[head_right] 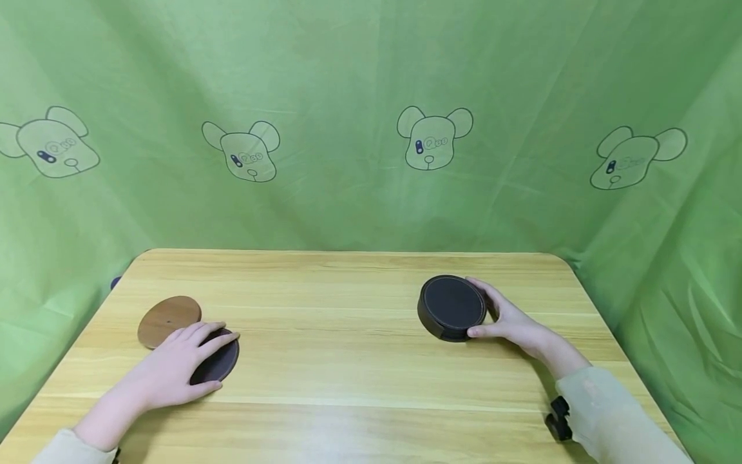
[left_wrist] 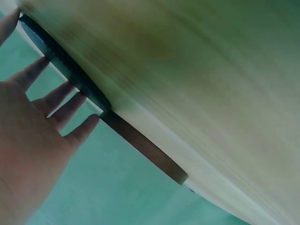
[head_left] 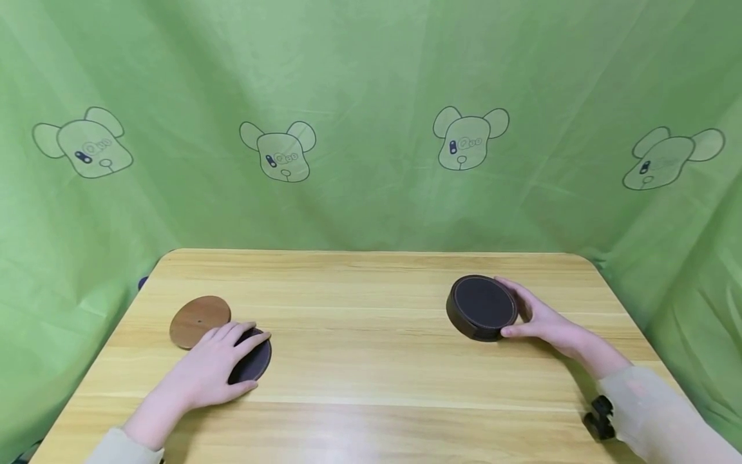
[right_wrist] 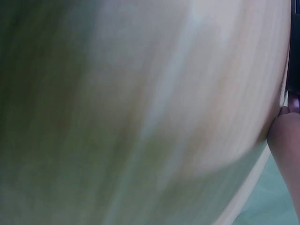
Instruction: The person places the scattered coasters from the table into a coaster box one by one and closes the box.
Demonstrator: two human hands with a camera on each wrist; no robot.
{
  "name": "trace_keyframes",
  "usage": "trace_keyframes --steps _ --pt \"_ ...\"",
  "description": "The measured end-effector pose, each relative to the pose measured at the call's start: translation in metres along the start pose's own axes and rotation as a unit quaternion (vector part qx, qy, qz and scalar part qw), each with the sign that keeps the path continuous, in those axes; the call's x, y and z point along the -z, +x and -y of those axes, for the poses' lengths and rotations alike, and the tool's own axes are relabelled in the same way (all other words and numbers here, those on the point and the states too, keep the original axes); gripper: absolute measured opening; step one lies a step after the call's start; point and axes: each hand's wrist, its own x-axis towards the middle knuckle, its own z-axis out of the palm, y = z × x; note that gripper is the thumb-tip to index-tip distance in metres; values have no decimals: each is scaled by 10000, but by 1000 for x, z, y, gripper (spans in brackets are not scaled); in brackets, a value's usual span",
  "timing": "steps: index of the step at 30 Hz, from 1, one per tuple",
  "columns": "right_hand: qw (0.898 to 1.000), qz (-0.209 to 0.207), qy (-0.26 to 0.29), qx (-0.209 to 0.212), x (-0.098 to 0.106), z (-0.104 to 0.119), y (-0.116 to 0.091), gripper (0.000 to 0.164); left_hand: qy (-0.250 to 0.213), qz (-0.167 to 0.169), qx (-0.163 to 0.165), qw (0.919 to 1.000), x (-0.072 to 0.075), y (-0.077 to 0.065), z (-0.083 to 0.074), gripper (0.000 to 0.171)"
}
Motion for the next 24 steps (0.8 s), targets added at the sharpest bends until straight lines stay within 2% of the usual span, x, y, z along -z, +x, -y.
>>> trace_keyframes --steps 11,17,24 --pt "10000 4 -57 -72 1 -3 1 103 -504 -210 -216 9983 6 -5 12 83" --pt "10000 0 -54 -44 1 -5 1 103 -461 -324 -162 9983 3 1 13 82" --pt "10000 21 -33 -46 1 -3 1 102 -695 -174 -69 9974 3 12 5 86"
